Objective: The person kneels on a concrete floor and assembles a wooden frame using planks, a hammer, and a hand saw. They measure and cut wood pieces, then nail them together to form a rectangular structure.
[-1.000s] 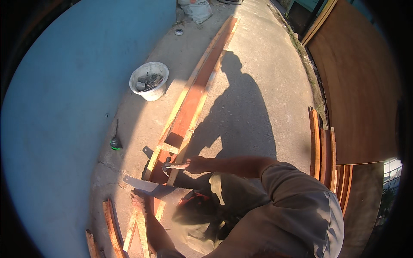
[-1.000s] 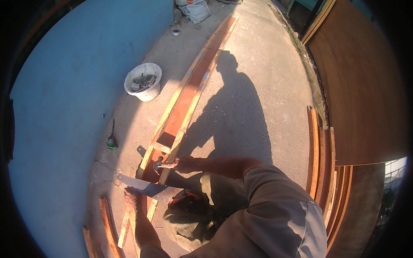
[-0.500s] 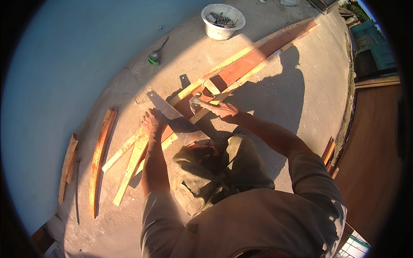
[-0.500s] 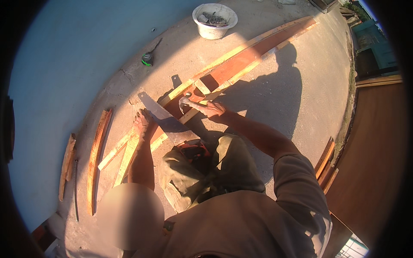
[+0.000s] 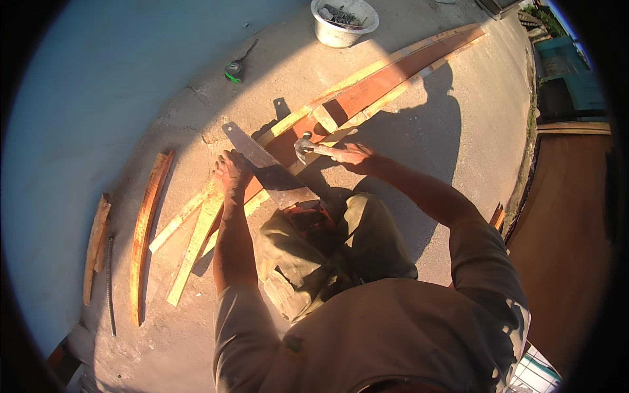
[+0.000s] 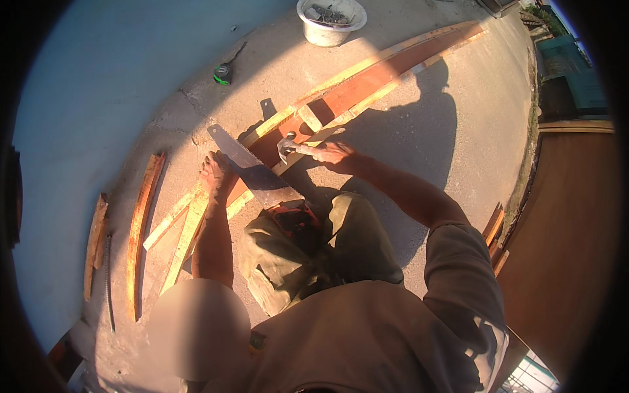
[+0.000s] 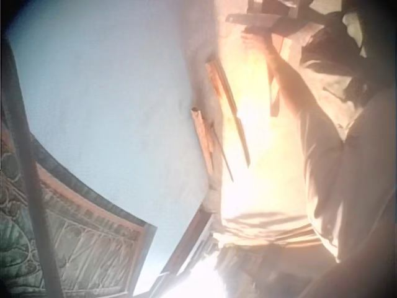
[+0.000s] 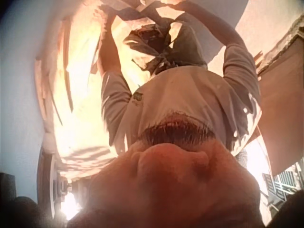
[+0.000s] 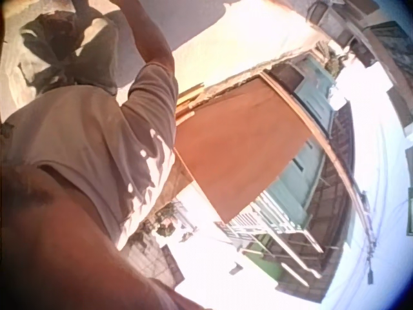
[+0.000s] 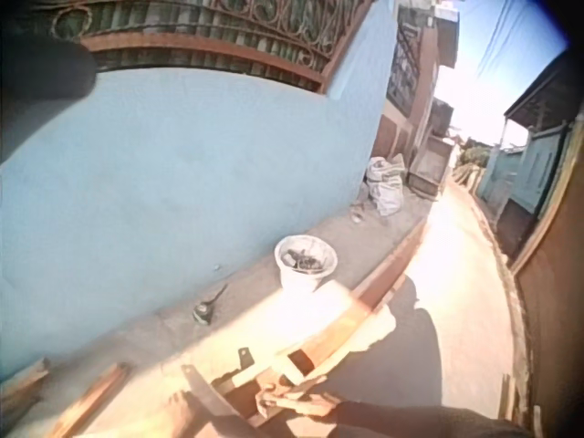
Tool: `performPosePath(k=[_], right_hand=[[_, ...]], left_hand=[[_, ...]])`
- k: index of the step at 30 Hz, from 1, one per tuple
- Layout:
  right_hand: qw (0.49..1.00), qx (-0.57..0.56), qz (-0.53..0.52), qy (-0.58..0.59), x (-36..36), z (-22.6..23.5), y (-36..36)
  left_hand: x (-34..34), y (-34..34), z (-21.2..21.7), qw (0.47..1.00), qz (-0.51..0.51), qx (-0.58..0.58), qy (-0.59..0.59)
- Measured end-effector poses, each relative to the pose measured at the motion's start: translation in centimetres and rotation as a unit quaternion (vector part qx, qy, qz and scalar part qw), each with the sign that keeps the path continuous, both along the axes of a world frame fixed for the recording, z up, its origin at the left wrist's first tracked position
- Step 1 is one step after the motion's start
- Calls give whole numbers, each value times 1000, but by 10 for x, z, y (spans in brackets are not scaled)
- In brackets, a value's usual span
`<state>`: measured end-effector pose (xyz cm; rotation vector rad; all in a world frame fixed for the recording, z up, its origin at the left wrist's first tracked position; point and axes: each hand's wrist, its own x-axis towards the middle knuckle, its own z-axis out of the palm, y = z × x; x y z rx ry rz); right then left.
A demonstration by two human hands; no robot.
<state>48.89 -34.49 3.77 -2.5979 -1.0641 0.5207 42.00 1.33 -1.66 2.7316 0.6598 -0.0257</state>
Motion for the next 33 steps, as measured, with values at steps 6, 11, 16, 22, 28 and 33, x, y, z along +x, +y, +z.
performPosePath(k=[6,11,16,22,28,33], right_hand=[[991,-119,-68,5,-20,10,-6],[989,-138,-53,8,-9,30,13],[973,-222,-38,58,15,24,16],[989,-144,-33,12,15,7,23],[994,-92,-10,66,12,25,51],[972,-210,-69,80,18,14,30]], left_hand=[[6,-5,17,1000,3,-5,-4],[0,1,3,1000,-2,17,7],[0,-5,12,1000,18,-5,6],[3,-4,24,999,-6,23,40],[-3,7,1,1000,8,14,20],[1,1,6,1000,6,5,11]])
